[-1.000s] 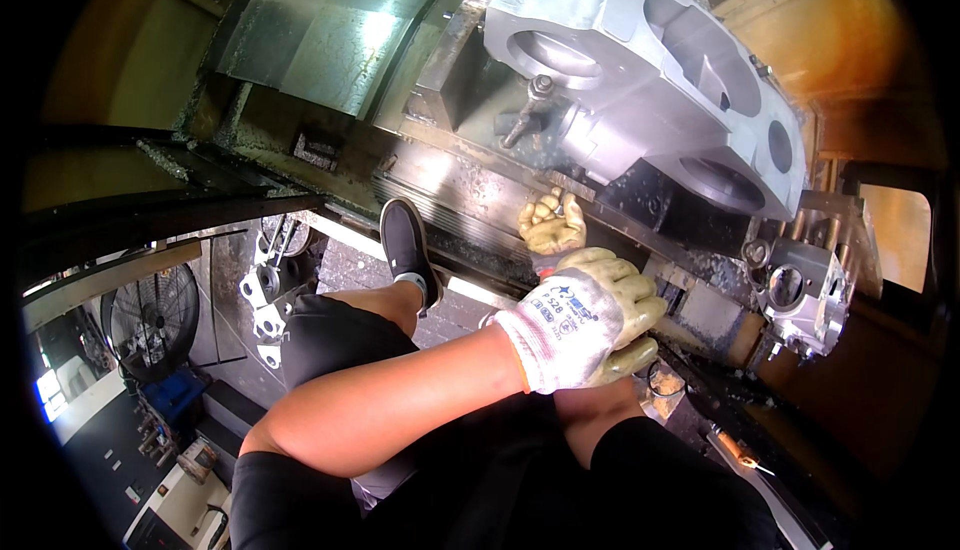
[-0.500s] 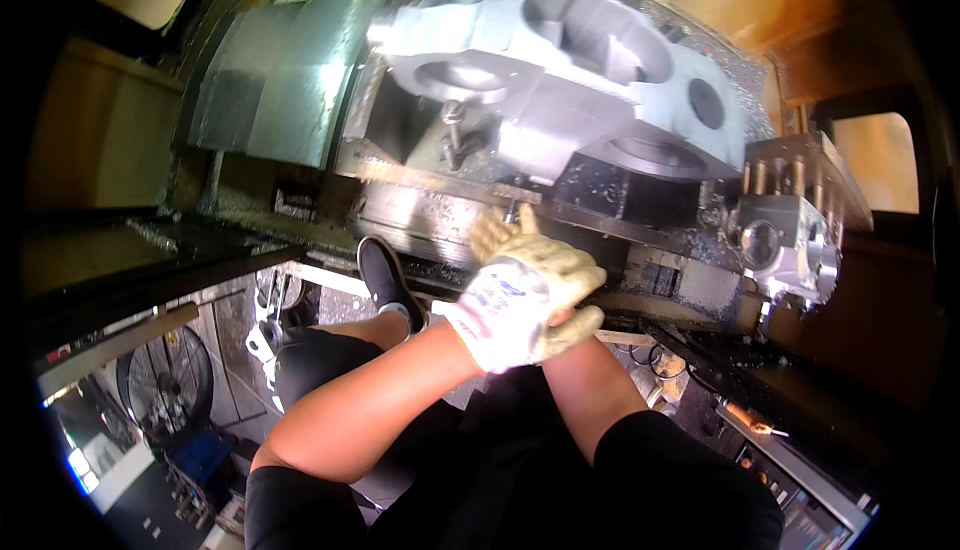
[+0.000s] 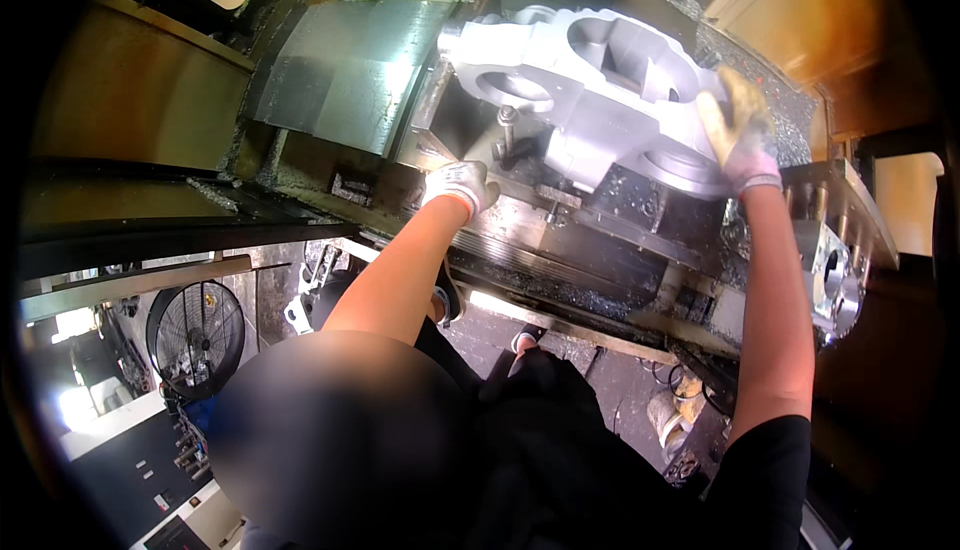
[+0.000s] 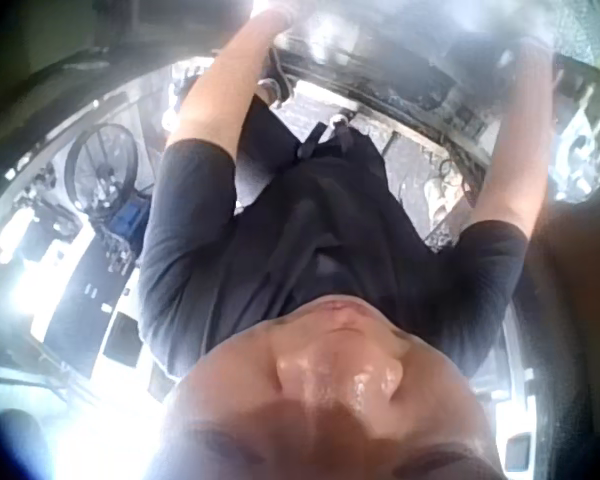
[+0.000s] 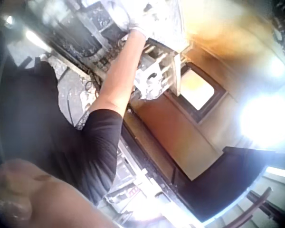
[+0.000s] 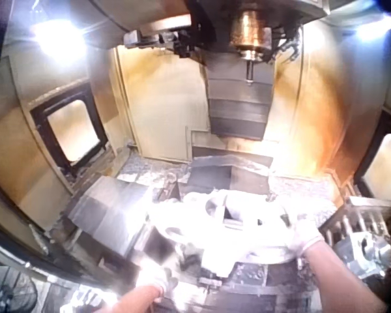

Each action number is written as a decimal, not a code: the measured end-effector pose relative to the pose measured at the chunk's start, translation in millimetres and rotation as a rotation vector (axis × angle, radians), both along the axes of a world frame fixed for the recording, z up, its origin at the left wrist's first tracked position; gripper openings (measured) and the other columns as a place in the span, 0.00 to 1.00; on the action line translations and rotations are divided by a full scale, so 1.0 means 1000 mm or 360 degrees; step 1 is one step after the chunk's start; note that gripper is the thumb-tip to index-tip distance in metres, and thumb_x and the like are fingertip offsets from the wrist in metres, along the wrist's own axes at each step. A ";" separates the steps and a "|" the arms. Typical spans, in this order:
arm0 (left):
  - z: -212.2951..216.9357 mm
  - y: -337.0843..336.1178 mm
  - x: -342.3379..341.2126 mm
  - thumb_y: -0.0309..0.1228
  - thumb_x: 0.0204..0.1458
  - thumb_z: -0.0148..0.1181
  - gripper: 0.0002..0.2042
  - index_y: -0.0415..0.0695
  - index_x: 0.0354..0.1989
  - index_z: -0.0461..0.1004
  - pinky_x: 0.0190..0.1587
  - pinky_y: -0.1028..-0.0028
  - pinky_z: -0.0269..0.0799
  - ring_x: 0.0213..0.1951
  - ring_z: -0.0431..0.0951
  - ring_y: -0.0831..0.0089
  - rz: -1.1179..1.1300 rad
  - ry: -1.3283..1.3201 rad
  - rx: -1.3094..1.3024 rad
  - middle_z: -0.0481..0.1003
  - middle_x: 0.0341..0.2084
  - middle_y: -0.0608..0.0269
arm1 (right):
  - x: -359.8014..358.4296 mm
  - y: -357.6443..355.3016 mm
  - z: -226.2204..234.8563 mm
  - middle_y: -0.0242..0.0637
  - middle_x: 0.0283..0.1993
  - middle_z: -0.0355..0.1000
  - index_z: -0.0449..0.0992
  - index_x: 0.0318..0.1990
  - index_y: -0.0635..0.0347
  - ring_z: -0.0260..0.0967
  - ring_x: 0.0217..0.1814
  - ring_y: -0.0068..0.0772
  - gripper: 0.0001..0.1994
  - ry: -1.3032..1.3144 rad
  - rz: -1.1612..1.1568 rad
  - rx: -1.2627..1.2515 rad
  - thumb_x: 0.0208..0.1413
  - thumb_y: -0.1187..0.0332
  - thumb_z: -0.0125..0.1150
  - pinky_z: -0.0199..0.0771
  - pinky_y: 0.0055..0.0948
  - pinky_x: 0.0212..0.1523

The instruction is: The person places a metal casting into a CNC machine fixture, secures it by tightening bolts with a wrench, and then interacts with the machine's control panel.

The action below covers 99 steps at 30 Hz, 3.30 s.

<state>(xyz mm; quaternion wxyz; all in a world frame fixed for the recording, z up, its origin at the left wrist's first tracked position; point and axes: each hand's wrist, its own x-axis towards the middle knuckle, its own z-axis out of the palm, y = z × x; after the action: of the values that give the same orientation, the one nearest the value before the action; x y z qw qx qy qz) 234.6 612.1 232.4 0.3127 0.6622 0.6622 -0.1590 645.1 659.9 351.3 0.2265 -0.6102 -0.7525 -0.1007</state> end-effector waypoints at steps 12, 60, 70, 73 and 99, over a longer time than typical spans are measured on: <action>-0.114 0.073 -0.013 0.38 0.59 0.62 0.21 0.45 0.59 0.78 0.62 0.59 0.76 0.58 0.80 0.51 0.0033 -0.0217 0.0015 0.80 0.55 0.44 | -0.032 0.005 0.006 0.49 0.65 0.75 0.78 0.62 0.59 0.70 0.70 0.54 0.24 0.0054 0.0090 -0.0041 0.61 0.60 0.70 0.67 0.48 0.71; -0.064 0.055 -0.021 0.42 0.69 0.61 0.17 0.42 0.57 0.77 0.54 0.61 0.77 0.49 0.77 0.64 0.2119 -0.2491 0.0178 0.78 0.49 0.60 | -0.042 -0.001 0.009 0.39 0.72 0.72 0.78 0.65 0.51 0.65 0.76 0.45 0.28 0.0047 -0.0310 -0.0145 0.63 0.46 0.64 0.58 0.43 0.78; -0.025 0.054 -0.021 0.39 0.71 0.57 0.18 0.38 0.60 0.76 0.55 0.64 0.77 0.53 0.78 0.65 0.1874 -0.1896 0.0226 0.80 0.52 0.56 | -0.042 -0.002 0.015 0.40 0.73 0.71 0.77 0.66 0.51 0.64 0.77 0.45 0.29 0.0087 -0.0291 -0.0226 0.63 0.45 0.64 0.58 0.44 0.79; -0.024 0.065 -0.022 0.36 0.71 0.57 0.15 0.39 0.56 0.77 0.45 0.61 0.82 0.45 0.83 0.61 0.1994 -0.1865 0.0168 0.81 0.48 0.55 | -0.042 -0.002 0.014 0.40 0.73 0.71 0.77 0.66 0.51 0.64 0.77 0.46 0.29 0.0084 -0.0286 -0.0219 0.64 0.45 0.63 0.57 0.43 0.79; 0.038 0.037 0.013 0.51 0.50 0.69 0.33 0.36 0.57 0.79 0.61 0.61 0.76 0.55 0.83 0.50 0.0300 -0.0308 0.0679 0.82 0.51 0.41 | -0.039 0.001 0.009 0.41 0.72 0.71 0.77 0.65 0.52 0.64 0.77 0.45 0.29 0.0138 -0.0263 -0.0199 0.64 0.45 0.63 0.58 0.44 0.78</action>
<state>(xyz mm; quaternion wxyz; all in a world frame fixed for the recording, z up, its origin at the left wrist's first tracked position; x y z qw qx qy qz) 248.0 649.5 270.8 0.2414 0.6607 0.7065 0.0783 606.2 661.1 360.1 0.2112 -0.6869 -0.6939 -0.0455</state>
